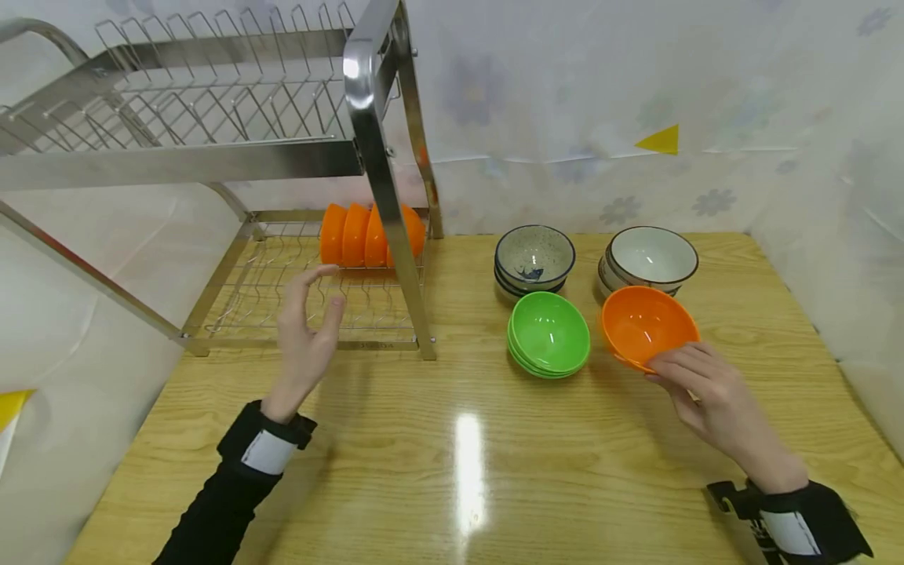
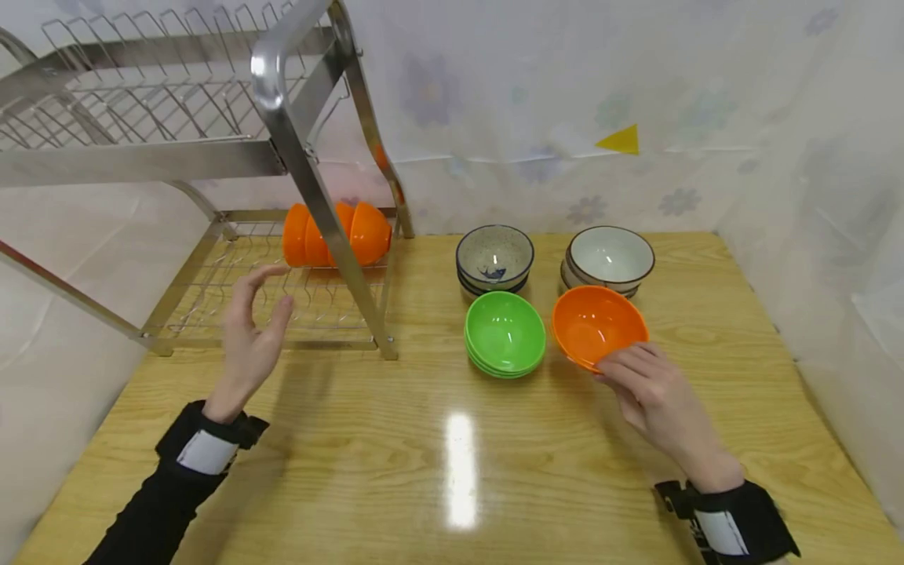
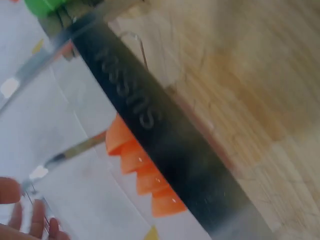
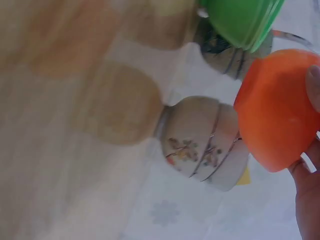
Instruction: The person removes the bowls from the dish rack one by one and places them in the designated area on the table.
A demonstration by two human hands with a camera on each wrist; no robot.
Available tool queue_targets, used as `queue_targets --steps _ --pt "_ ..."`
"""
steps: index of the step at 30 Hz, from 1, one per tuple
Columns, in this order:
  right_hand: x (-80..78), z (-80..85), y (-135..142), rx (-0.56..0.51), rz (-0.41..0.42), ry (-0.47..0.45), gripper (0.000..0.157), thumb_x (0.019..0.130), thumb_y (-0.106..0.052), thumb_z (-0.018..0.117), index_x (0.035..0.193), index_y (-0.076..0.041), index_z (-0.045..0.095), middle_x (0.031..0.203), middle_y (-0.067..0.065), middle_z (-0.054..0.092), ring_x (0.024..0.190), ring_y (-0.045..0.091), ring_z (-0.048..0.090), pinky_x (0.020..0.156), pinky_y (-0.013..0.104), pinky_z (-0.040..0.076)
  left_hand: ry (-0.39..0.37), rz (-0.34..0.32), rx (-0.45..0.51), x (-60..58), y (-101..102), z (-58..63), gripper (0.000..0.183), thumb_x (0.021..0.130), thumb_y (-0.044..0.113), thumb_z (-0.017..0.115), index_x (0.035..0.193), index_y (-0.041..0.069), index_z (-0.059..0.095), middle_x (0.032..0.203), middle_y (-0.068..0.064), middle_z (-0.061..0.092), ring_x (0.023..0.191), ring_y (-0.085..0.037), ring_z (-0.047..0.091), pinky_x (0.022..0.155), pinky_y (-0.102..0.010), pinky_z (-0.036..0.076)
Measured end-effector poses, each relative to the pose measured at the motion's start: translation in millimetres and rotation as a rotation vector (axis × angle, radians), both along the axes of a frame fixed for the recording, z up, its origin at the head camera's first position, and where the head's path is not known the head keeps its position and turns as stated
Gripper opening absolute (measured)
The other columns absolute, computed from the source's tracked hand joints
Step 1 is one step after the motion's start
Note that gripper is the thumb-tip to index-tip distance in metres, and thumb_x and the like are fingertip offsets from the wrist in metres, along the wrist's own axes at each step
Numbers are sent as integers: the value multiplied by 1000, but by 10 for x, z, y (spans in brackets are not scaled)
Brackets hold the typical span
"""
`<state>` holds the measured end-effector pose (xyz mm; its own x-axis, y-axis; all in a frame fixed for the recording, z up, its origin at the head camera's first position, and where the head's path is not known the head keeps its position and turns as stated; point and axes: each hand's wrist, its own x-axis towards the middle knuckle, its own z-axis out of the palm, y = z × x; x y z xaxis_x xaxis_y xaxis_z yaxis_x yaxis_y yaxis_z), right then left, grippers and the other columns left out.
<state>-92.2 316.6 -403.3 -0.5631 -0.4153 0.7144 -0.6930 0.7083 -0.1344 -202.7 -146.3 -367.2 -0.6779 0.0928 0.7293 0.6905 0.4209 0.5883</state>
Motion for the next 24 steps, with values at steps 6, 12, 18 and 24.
queue_targets --steps 6,12,18,24 --pt "-1 -146 165 74 -37 -62 58 101 -43 40 76 -2 72 74 6 70 66 20 62 55 41 54 -407 79 -101 -267 -233 84 49 92 1 57 136 -10 39 140 -27 39 131 -39 31 108 -61 23" --pt "-1 -176 240 141 -42 -162 47 98 -41 51 80 -4 73 77 5 71 67 22 63 56 45 55 -725 76 -83 -592 -319 134 63 96 13 54 146 -5 20 151 -28 18 138 -41 15 112 -60 16" --pt "-4 -150 264 202 -52 -272 25 60 1 82 82 -8 74 80 2 71 70 19 64 59 44 56 -900 35 3 -904 -330 154 67 99 10 46 151 -3 6 154 -29 9 141 -39 7 114 -55 16" --pt "-17 -141 271 205 -63 -328 23 61 2 82 81 -7 75 79 2 71 71 19 65 59 45 57 -930 53 38 -1125 -271 120 61 100 7 43 149 -4 11 147 -32 29 132 -39 32 109 -52 29"
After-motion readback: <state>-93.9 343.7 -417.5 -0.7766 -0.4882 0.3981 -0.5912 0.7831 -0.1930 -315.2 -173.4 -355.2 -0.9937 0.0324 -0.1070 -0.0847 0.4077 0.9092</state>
